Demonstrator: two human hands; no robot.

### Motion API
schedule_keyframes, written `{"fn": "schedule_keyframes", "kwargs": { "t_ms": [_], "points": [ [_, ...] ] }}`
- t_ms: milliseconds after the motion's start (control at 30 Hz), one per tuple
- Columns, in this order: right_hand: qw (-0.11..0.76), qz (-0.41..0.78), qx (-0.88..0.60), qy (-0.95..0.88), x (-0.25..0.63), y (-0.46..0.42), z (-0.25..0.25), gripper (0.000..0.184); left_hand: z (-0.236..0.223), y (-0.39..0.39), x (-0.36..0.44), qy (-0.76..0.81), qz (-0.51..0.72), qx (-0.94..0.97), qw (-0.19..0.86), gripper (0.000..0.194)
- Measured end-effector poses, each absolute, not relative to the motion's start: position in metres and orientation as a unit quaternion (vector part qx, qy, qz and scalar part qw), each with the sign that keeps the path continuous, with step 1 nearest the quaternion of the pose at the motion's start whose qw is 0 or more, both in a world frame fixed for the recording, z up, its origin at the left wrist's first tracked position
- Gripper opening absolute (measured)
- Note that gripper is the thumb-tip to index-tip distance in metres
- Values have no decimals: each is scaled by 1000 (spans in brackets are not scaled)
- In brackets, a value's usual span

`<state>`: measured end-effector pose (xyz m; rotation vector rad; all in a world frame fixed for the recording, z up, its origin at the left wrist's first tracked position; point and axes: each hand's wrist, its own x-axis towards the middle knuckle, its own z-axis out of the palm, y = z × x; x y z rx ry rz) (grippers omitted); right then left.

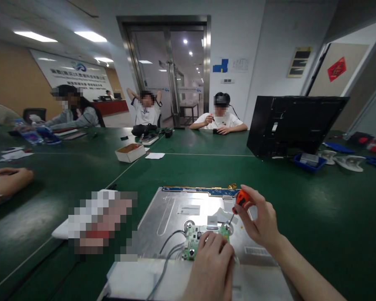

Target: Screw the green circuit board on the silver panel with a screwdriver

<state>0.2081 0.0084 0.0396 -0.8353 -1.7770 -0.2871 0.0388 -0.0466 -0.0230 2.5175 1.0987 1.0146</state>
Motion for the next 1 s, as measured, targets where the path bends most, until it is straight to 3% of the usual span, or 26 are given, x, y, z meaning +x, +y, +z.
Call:
{"fn": "schedule_keyframes", "kwargs": {
  "t_ms": [500,1000],
  "points": [
    [552,-106,-363,-743,216,-5,38,49,-17,-48,36,369,354,846,153,16],
    [691,38,-405,-598,211,-57,24,51,-34,-44,37,353,376,850,103,17]
  ]
}}
